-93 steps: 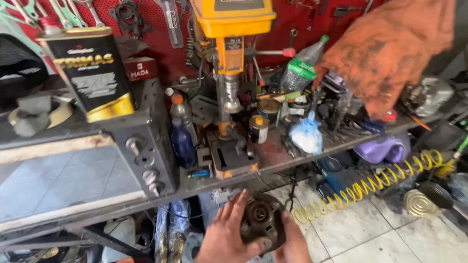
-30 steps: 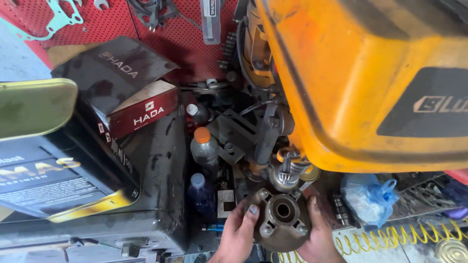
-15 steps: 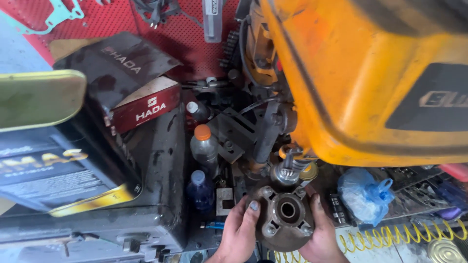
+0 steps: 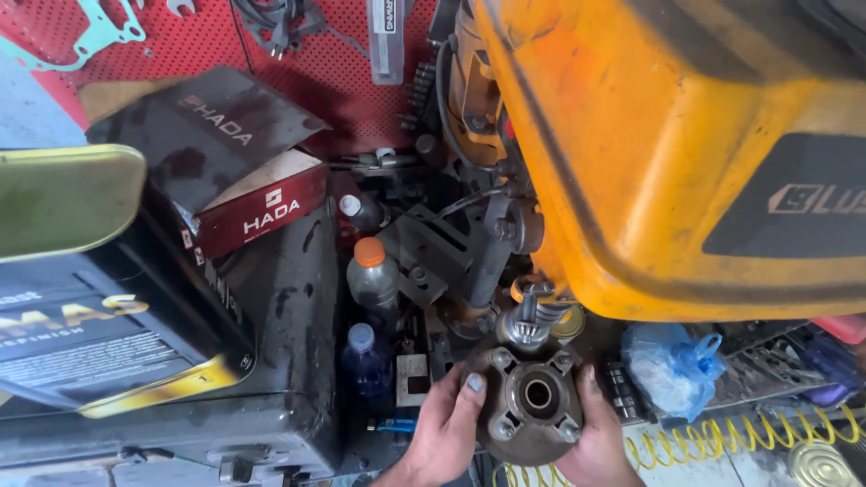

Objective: The person aligns a black circular housing with a central hub onto the engine of a yellow vibratory compactor, pressing and rotating it by hand to seat it against the machine. They hold the part with both hands, reposition it repeatedly, and work at a cluttered repair bench beside the machine.

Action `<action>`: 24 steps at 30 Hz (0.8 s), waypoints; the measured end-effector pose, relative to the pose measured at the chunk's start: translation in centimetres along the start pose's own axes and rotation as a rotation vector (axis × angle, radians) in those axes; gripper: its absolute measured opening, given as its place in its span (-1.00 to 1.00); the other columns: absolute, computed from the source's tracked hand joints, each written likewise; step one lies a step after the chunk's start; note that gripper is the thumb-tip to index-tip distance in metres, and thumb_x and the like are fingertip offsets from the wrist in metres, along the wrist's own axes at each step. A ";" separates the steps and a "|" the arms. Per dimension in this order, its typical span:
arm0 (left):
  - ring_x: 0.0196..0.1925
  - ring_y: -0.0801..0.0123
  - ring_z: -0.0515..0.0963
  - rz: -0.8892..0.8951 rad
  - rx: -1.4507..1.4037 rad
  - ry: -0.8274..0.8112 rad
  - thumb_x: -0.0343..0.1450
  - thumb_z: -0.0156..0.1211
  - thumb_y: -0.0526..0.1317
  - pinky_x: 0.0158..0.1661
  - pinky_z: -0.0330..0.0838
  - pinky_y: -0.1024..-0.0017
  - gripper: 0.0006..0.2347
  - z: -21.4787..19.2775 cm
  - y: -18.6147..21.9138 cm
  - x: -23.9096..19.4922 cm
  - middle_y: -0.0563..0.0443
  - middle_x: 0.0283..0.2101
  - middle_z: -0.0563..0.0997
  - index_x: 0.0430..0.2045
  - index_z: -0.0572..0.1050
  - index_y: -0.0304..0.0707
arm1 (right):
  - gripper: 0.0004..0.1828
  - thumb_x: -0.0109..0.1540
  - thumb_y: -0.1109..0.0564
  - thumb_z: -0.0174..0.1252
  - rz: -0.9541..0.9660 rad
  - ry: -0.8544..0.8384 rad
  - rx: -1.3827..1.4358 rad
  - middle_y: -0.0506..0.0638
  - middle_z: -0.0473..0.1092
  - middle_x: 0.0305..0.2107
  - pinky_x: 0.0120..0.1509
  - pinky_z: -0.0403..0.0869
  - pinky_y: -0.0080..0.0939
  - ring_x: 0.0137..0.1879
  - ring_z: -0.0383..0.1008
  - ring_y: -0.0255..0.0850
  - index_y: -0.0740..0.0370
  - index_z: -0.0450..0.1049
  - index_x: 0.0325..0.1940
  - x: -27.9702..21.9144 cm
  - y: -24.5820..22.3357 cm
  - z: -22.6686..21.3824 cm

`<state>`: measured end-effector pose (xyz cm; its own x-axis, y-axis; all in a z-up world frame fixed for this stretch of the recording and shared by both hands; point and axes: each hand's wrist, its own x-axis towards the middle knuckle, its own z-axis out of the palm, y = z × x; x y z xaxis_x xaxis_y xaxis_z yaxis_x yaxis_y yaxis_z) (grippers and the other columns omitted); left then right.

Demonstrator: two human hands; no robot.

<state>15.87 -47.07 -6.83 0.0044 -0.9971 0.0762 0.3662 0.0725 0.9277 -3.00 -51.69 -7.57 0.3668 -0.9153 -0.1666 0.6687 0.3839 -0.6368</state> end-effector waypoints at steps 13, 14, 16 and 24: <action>-0.12 0.33 0.63 0.227 0.303 -0.046 0.57 -0.04 -0.05 -0.07 0.50 0.40 -0.64 -3.6 -4.6 -0.9 -0.06 -0.14 0.63 0.04 0.47 -0.43 | -0.34 0.44 -0.22 -0.20 -0.093 0.072 -0.413 0.20 0.45 0.12 0.32 0.40 -0.01 0.21 0.46 -0.06 0.39 0.32 0.35 0.7 3.5 -7.9; -0.18 0.31 0.65 0.246 0.303 -0.033 0.57 -0.03 -0.04 -0.12 0.51 0.40 -0.64 -3.3 -3.9 -0.6 -0.06 -0.19 0.65 0.01 0.48 -0.41 | -0.35 0.43 -0.22 -0.18 -0.053 0.075 -0.309 0.18 0.47 0.08 0.28 0.42 0.00 0.17 0.48 -0.06 0.36 0.34 0.32 0.9 3.4 -7.4; -0.24 0.28 0.67 0.272 0.304 -0.021 0.56 -0.03 -0.04 -0.18 0.52 0.40 -0.65 -2.5 -2.5 -0.3 -0.06 -0.24 0.67 -0.02 0.49 -0.40 | -0.37 0.41 -0.23 -0.17 -0.017 0.072 -0.208 0.16 0.49 0.04 0.25 0.44 0.01 0.14 0.50 -0.07 0.33 0.36 0.29 1.6 3.1 -5.7; -0.49 0.30 0.66 0.171 0.486 0.147 0.50 -0.02 -0.12 -0.38 0.51 0.39 -0.70 0.2 0.8 0.5 -0.07 -0.52 0.63 -0.08 0.51 -0.39 | -0.45 0.39 -0.22 -0.13 0.129 0.226 0.044 0.14 0.51 -0.07 0.14 0.48 0.05 0.00 0.54 -0.05 0.25 0.42 0.19 3.4 3.3 -7.2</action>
<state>15.96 -47.47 -6.00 0.1697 -0.9603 0.2214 -0.1239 0.2021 0.9715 -4.18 -54.43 -15.65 0.3009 -0.8604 -0.4113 0.6548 0.4999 -0.5668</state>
